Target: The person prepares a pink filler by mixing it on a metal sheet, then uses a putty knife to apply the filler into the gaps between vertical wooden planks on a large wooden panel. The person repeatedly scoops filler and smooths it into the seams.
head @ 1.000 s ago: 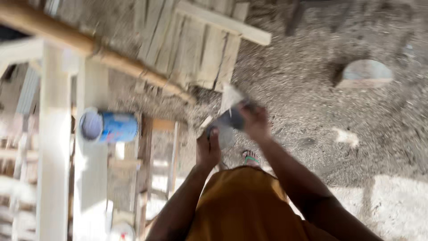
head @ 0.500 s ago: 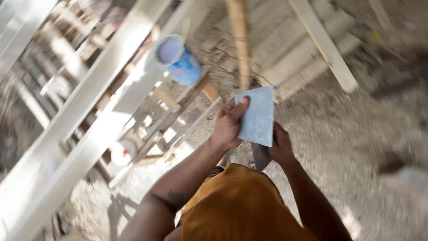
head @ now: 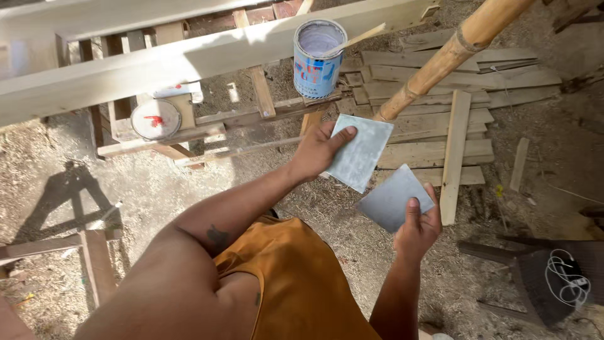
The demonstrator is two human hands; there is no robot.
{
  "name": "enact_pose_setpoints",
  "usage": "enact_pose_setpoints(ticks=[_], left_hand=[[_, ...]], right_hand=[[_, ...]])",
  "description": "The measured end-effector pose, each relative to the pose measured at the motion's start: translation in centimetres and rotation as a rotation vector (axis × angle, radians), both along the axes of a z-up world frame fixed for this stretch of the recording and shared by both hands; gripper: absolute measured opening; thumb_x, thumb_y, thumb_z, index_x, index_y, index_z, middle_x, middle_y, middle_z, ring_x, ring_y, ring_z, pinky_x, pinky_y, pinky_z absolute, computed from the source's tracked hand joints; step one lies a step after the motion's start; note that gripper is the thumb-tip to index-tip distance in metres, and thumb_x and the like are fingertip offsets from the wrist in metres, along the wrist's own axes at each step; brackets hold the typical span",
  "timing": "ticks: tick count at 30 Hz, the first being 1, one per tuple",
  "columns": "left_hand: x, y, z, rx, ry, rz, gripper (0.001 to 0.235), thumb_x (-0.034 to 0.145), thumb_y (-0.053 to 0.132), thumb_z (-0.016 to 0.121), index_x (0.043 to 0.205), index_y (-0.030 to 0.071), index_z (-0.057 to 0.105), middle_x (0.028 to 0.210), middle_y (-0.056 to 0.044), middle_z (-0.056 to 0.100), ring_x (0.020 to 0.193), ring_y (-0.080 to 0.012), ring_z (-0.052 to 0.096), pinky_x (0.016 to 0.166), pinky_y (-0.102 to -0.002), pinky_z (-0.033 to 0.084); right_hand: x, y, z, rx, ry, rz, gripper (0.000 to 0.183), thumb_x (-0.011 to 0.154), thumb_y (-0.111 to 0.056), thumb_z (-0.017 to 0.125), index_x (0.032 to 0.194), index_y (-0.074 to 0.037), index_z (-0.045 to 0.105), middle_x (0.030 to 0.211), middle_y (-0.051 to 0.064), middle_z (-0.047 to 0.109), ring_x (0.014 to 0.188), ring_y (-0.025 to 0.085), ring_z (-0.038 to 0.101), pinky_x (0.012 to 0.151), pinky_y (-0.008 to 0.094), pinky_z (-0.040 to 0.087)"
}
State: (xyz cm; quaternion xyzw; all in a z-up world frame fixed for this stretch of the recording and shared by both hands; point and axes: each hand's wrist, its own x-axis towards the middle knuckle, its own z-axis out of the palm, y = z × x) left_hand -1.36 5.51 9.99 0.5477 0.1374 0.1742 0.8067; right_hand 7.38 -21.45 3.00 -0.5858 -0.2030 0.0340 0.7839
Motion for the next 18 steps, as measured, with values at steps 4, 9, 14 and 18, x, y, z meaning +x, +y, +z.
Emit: enact_pose_setpoints(ticks=[4, 9, 14, 18], left_hand=[[-1.7, 1.5, -1.9, 0.126, 0.034, 0.222, 0.03, 0.108, 0.025, 0.063, 0.11, -0.004, 0.07, 0.089, -0.003, 0.074, 0.075, -0.0078, 0.063, 0.068, -0.029, 0.053], [-2.4, 2.4, -2.3, 0.125, -0.062, 0.248, 0.026, 0.111, 0.021, 0.053, 0.122, 0.001, 0.066, 0.097, -0.002, 0.072, 0.082, -0.0066, 0.064, 0.075, -0.027, 0.054], [-4.0, 2.5, -1.3, 0.061, 0.048, 0.183, 0.026, 0.103, 0.013, 0.058, 0.127, 0.003, 0.054, 0.088, -0.007, 0.07, 0.068, -0.0127, 0.065, 0.059, -0.028, 0.055], [-3.9, 4.8, -2.9, -0.017, -0.12, 0.309, 0.023, 0.104, 0.007, 0.063, 0.123, -0.001, 0.052, 0.098, -0.008, 0.07, 0.08, -0.0128, 0.067, 0.067, -0.029, 0.058]], right_hand=[[0.4, 1.6, 1.0, -0.006, -0.042, 0.156, 0.018, 0.106, 0.004, 0.066, 0.123, 0.007, 0.061, 0.11, 0.02, 0.069, 0.099, 0.02, 0.068, 0.092, 0.031, 0.055], [0.3, 5.6, 2.9, 0.502, 0.474, 0.56, 0.022, 0.104, -0.02, 0.056, 0.108, -0.001, 0.065, 0.091, 0.014, 0.07, 0.067, 0.023, 0.065, 0.062, 0.034, 0.055], [-0.2, 10.1, 1.2, 0.178, 0.457, 0.547, 0.045, 0.114, -0.04, 0.051, 0.087, -0.005, 0.059, 0.071, 0.01, 0.061, 0.045, 0.017, 0.049, 0.043, 0.028, 0.042], [-1.3, 14.9, 0.2, -0.242, 0.394, 0.34, 0.031, 0.108, -0.022, 0.056, 0.093, 0.005, 0.061, 0.076, 0.009, 0.059, 0.057, 0.016, 0.054, 0.05, 0.028, 0.044]])
